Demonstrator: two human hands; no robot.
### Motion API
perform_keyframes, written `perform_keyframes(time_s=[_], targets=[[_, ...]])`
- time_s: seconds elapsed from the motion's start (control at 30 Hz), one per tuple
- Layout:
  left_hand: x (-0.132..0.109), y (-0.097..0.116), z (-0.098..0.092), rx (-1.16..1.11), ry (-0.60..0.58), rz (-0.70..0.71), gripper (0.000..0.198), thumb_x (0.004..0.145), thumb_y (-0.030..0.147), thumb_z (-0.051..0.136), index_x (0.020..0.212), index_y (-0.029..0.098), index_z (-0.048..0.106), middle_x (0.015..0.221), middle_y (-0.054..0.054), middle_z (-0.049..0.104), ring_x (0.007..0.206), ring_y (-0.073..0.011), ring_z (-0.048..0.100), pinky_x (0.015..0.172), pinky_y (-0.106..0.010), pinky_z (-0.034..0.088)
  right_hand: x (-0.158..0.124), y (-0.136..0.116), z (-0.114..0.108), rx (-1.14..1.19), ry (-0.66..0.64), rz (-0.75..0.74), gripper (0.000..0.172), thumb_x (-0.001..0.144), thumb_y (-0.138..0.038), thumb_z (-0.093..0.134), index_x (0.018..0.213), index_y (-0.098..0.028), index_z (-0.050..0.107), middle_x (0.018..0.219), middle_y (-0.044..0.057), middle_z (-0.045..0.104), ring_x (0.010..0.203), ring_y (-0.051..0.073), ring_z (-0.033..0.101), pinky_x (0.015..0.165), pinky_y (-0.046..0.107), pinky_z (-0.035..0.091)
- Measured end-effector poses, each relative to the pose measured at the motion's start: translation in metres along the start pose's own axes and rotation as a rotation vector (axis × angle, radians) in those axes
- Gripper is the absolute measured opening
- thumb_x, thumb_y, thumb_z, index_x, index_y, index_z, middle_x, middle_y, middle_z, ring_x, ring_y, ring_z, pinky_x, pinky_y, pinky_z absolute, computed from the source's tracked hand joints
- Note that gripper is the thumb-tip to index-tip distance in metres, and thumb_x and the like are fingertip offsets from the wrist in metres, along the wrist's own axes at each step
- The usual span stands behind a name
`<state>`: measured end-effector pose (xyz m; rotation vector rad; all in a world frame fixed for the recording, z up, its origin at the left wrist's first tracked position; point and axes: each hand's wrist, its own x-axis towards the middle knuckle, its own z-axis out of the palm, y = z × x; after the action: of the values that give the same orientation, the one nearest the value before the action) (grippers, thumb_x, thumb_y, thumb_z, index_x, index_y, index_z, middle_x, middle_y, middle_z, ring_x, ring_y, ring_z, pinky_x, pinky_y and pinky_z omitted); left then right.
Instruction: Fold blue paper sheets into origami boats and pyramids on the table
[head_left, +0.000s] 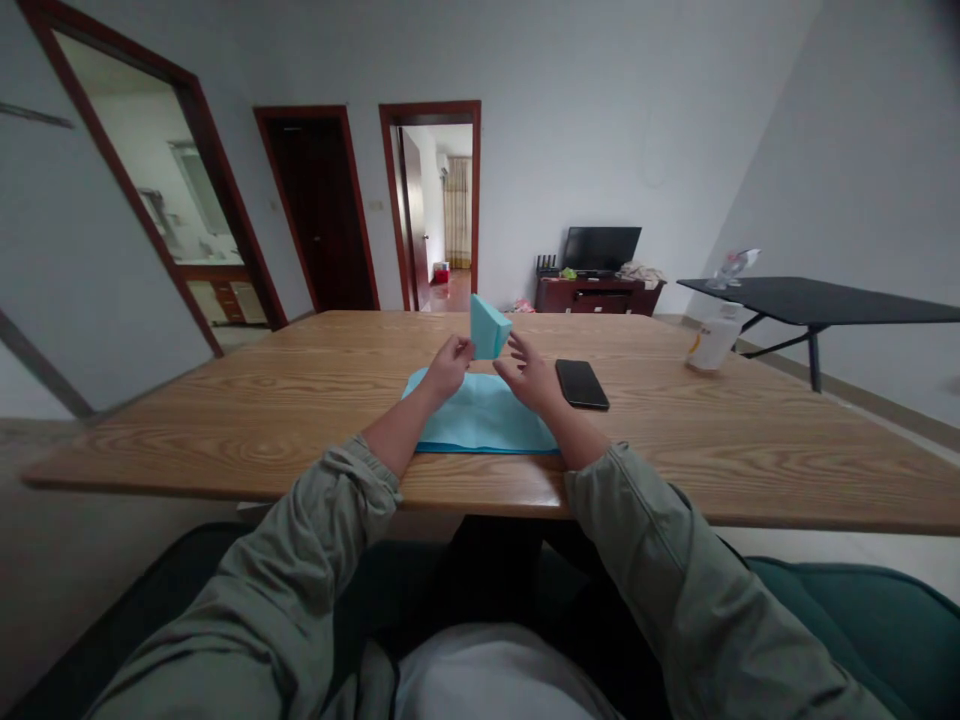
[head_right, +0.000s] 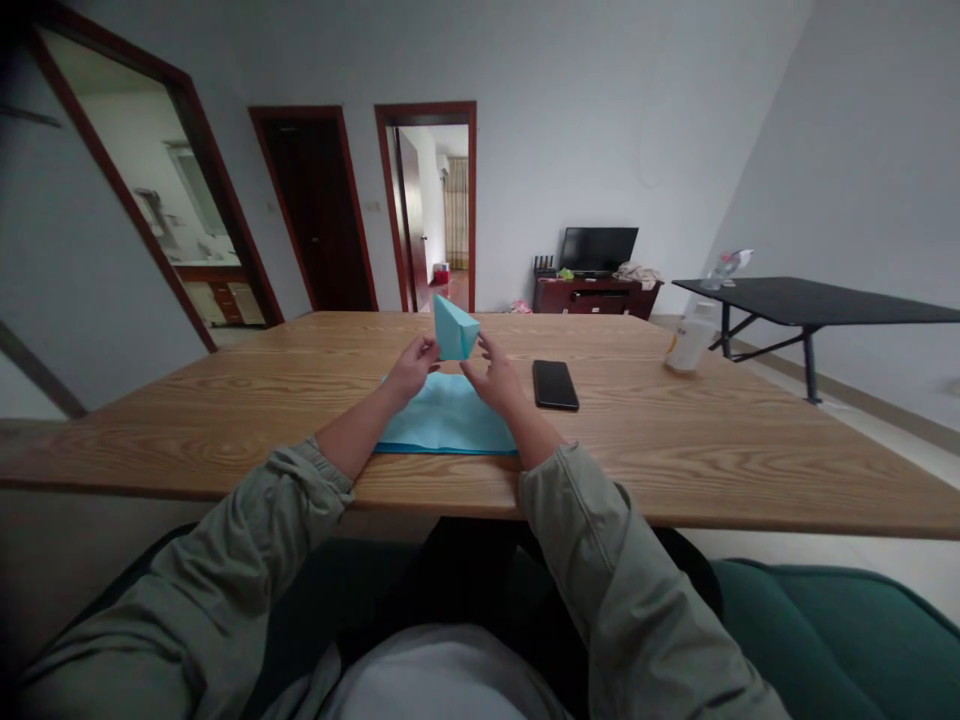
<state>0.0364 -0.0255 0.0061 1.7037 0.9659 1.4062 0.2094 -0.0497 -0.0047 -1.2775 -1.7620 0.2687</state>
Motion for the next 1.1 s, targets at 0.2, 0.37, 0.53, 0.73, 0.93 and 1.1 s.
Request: perform_keyframes(time_s=[0.2, 0.37, 0.53, 0.73, 0.93, 1.1], targets=[[-0.004, 0.001, 0.0, -0.066, -0.011, -0.013, 0.01, 0.091, 0.027, 0.046, 0.088, 0.018, 0.05, 0.088, -0.002, 0.062, 0.086, -0.0127, 0.062, 0.077, -0.026, 0.046, 0.002, -0.001, 0.004, 0.361, -0.022, 0.044, 0.091, 0.075, -0.054, 0.064, 0.149, -0.02, 0.023, 0.139, 0.016, 0.049, 0.1, 0.024, 0.064, 0.079, 0.036, 0.055], [-0.002, 0.0, -0.003, -0.11, -0.041, 0.004, 0.009, 0.089, 0.026, 0.047, 0.087, 0.018, 0.052, 0.081, 0.0, 0.06, 0.076, -0.0115, 0.061, 0.074, -0.026, 0.049, 0.001, -0.008, 0.001, 0.433, -0.008, 0.097, 0.09, 0.07, -0.055, 0.068, 0.144, -0.017, 0.032, 0.115, 0.013, 0.064, 0.089, 0.022, 0.066, 0.075, 0.035, 0.055], [-0.008, 0.005, -0.005, -0.207, -0.143, -0.004, 0.024, 0.087, 0.04, 0.052, 0.089, 0.017, 0.056, 0.08, 0.0, 0.062, 0.074, -0.0119, 0.061, 0.072, -0.026, 0.049, 0.0, -0.012, 0.0, 0.453, -0.031, 0.091, 0.07, 0.068, -0.056, 0.069, 0.123, -0.016, 0.053, 0.093, 0.007, 0.068, 0.077, 0.019, 0.065, 0.067, 0.032, 0.056], [-0.011, 0.003, -0.006, -0.228, -0.212, 0.066, 0.038, 0.076, 0.049, 0.066, 0.09, 0.013, 0.067, 0.084, -0.003, 0.068, 0.081, -0.0159, 0.063, 0.08, -0.03, 0.05, 0.002, -0.004, 0.004, 0.506, -0.009, 0.086, 0.05, 0.071, -0.055, 0.068, 0.103, -0.018, 0.059, 0.082, 0.002, 0.066, 0.067, 0.014, 0.061, 0.057, 0.028, 0.054], [-0.006, -0.004, -0.007, -0.195, -0.095, 0.084, 0.04, 0.065, 0.042, 0.076, 0.091, 0.012, 0.071, 0.087, -0.005, 0.071, 0.079, -0.0186, 0.064, 0.076, -0.032, 0.05, 0.003, -0.001, 0.002, 0.531, -0.046, 0.079, 0.037, 0.072, -0.048, 0.067, 0.09, -0.016, 0.067, 0.074, 0.002, 0.066, 0.065, 0.013, 0.058, 0.055, 0.023, 0.049], [-0.003, -0.006, -0.009, -0.145, -0.035, 0.102, 0.033, 0.065, 0.039, 0.077, 0.081, 0.012, 0.068, 0.076, -0.003, 0.069, 0.068, -0.0146, 0.061, 0.067, -0.027, 0.048, 0.004, 0.003, 0.001, 0.453, 0.017, 0.053, 0.033, 0.073, -0.046, 0.065, 0.082, -0.014, 0.071, 0.068, 0.001, 0.065, 0.061, 0.013, 0.056, 0.054, 0.023, 0.044]])
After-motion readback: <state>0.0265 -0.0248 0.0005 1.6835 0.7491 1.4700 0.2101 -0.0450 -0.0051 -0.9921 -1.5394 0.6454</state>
